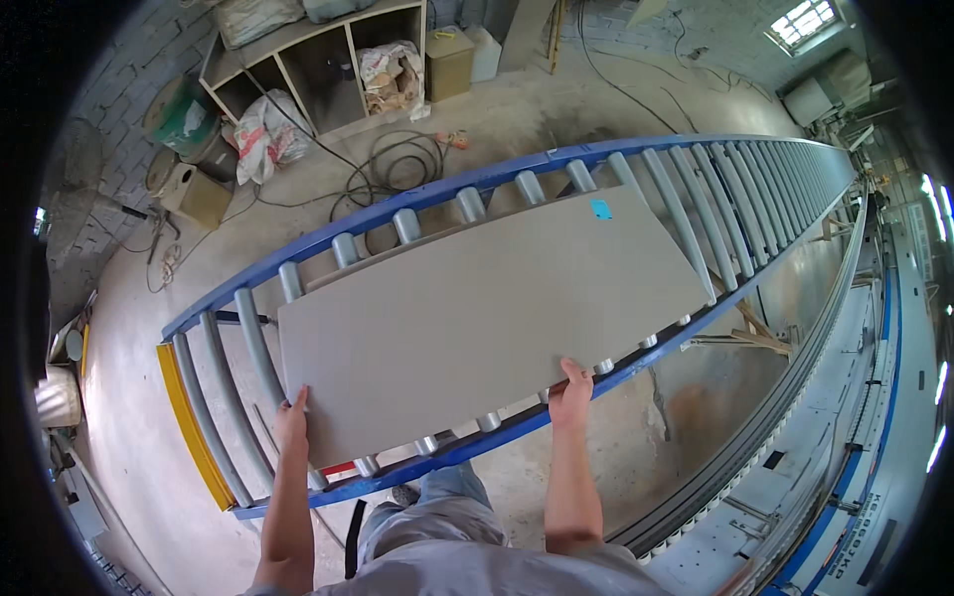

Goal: Moving processed wooden panels from a machine output table to a roller conveyor.

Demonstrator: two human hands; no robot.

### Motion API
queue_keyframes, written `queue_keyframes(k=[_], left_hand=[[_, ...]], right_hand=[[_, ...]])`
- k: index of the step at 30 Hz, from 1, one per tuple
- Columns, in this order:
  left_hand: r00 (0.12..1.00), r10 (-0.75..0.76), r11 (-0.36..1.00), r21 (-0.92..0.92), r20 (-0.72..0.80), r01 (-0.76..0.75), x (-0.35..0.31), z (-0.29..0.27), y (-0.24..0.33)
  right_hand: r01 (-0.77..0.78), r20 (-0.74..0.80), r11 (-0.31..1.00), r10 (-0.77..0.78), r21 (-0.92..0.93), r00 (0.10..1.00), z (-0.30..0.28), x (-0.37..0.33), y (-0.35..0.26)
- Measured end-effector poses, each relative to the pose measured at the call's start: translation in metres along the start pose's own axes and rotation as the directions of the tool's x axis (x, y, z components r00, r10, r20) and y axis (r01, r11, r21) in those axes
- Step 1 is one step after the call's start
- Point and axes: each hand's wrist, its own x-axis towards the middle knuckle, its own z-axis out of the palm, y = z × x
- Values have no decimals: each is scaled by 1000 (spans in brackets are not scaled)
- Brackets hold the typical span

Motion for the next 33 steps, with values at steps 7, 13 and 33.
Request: queue_keyframes(k=[7, 13, 33], left_hand=[[994, 110, 971, 217, -27, -102, 48, 33, -8], [990, 131, 815, 574, -42, -83, 38, 51, 0], [974, 126, 991, 12, 189, -130, 51, 56, -79]], right_hand=[[-101, 31, 995, 102, -10, 994, 2, 49, 23], [-215, -116, 967, 200, -135, 973, -17, 58, 30], [-414, -228, 717, 347, -561, 910, -51, -33, 83]])
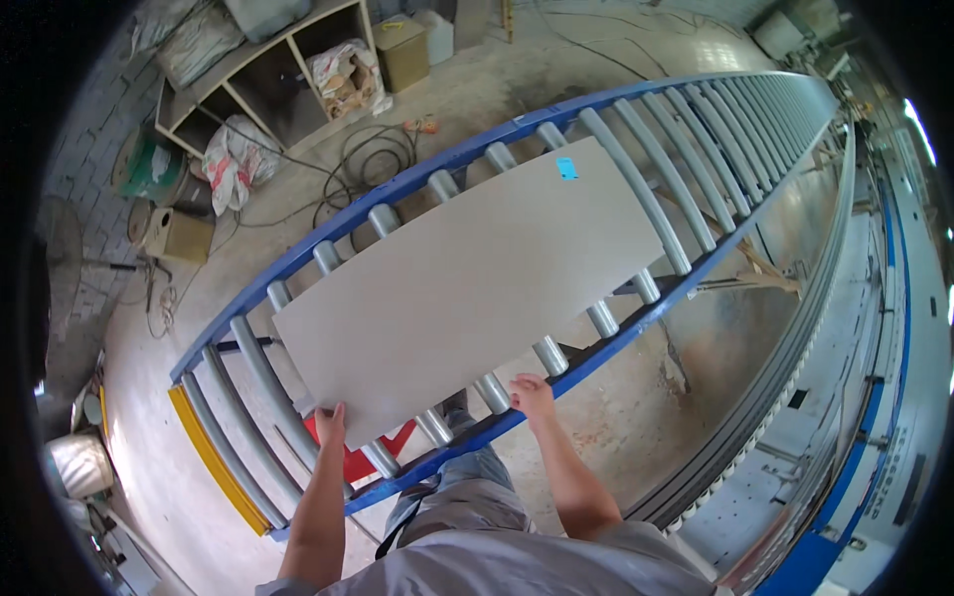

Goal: Moving processed wooden panels from a machine output table to a roller conveyor.

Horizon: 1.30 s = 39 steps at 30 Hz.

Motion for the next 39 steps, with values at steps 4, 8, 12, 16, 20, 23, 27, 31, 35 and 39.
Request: queue_keyframes(k=[4, 8, 12, 16, 20, 23, 27, 31, 35, 39], left_hand=[[907, 421, 680, 655, 21, -330, -33, 4, 3], [747, 363, 509, 553, 557, -660, -65, 3, -8], [639, 334, 503, 442, 693, -742, -91, -7, -46], [683, 208, 539, 501, 700, -677, -119, -4, -88], [615, 159, 469, 490, 772, -735, -146, 7, -121], [470, 194, 518, 316, 861, -795, -195, 29, -123], [311, 298, 543, 107, 903, -833, -265, 63, -116], [90, 422, 378, -85, 902, -922, -368, 94, -97], [23, 578, 332, -209, 816, -920, -460, 108, -92], [29, 655, 313, -237, 755, -920, -515, 130, -121]], right_hand=[[-29, 109, 989, 14, 144, 994, 1, -48, 14], [78, 158, 947, -133, 312, 978, -14, -119, 17], [234, 120, 857, -320, 459, 940, -41, -207, 41], [362, 90, 760, -480, 539, 873, -81, -299, 92], [393, -12, 717, -473, 576, 881, -131, -359, 169], [415, -152, 661, -418, 625, 895, -172, -386, 229], [460, -313, 608, -339, 647, 887, -218, -426, 276], [569, -469, 507, -324, 647, 822, -276, -467, 329], [651, -599, 458, -275, 606, 752, -343, -505, 376], [767, -757, 319, -185, 557, 627, -424, -542, 452]])
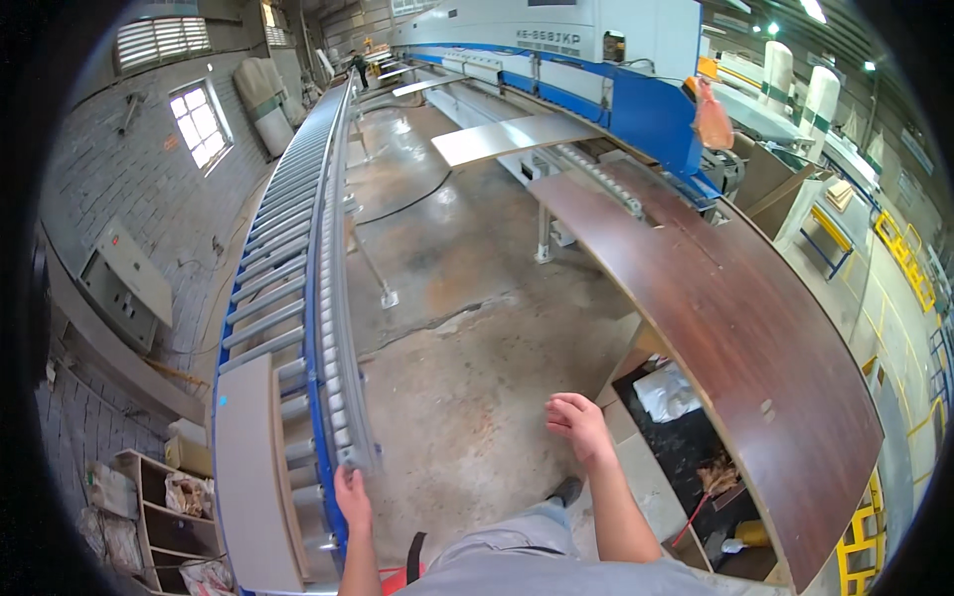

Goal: Moving processed wooden panels from a machine output table to a roller conveyor.

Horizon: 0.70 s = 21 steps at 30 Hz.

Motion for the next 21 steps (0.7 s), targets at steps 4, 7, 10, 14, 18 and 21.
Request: queue_keyframes(k=[4, 7, 10, 14, 18, 21], left_hand=[[940, -6, 987, 147, -341, 60, -41, 62, -33], [952, -294, 905, 295, -85, 306, -90, 113, -71], [631, -442, 872, 469, 637, 138, -121, 169, -51], [129, -292, 940, 309, 948, -145, -127, 243, -56], [-335, -327, 874, 147, 884, -463, -121, 284, -20], [-236, -450, 738, 210, 861, -642, -121, 305, -1]], right_hand=[[134, -288, 990, -118, 35, 950, -108, 12, -53], [206, -434, 971, -237, -118, 869, -183, 35, -73], [229, -480, 889, -414, -397, 774, -243, 56, -80], [187, -332, 463, -813, -866, 478, -294, 51, -91], [220, -233, 381, -836, -898, 496, -301, 52, -94], [235, -295, 463, -805, -855, 515, -303, 50, -95]])
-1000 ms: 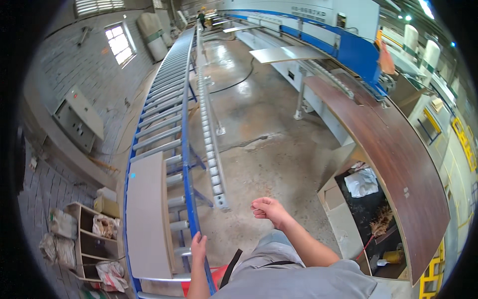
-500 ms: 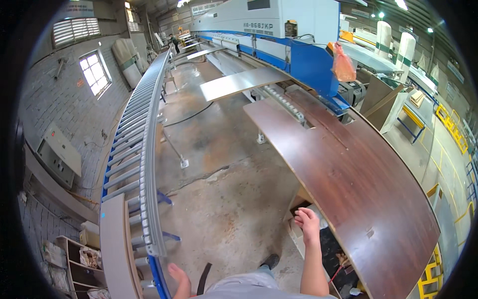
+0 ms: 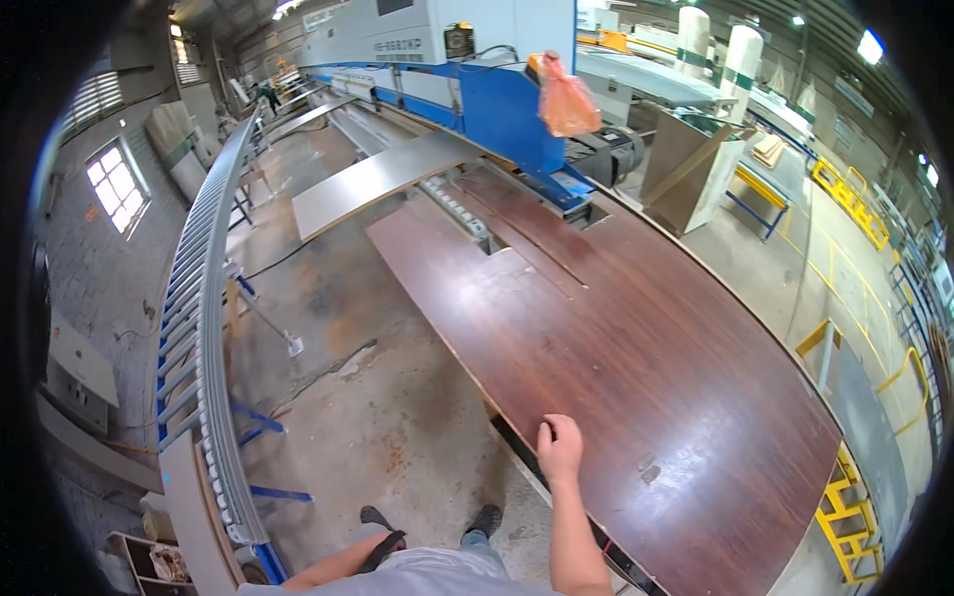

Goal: Moving processed wooden panels from a machine output table to a roller conveyor.

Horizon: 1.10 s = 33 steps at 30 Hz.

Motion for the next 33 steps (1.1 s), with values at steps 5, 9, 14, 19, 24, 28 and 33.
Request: queue_keyframes(k=[5, 9, 14, 19, 24, 28, 33], left_hand=[[911, -281, 952, 30, -301, 304, -32, -46, 79], [981, -120, 989, 66, -154, 131, -8, -43, 49], [938, -235, 929, -226, 255, 294, 57, -18, 15], [990, -76, 483, -864, 117, 140, -4, -68, 97], [976, 11, 901, -421, -217, -104, 8, -82, 31], [875, -142, 831, -535, -464, -149, -13, -112, -22], [788, -401, 618, -773, -468, -145, -21, -131, -93]], right_hand=[[-3, 3, 1000, 3, 29, 1000, -6, -4, 4], [-22, 27, 998, 21, 50, 999, -9, -2, 1], [8, 11, 1000, -8, -7, 1000, -4, 2, -2], [3, 22, 1000, -2, -30, 1000, 2, -1, -1], [-4, -14, 994, 2, -107, 1000, 6, -5, 1], [25, -49, 984, -34, -174, 998, 14, -4, -4], [34, -89, 956, -63, -293, 994, 24, 1, -18]])
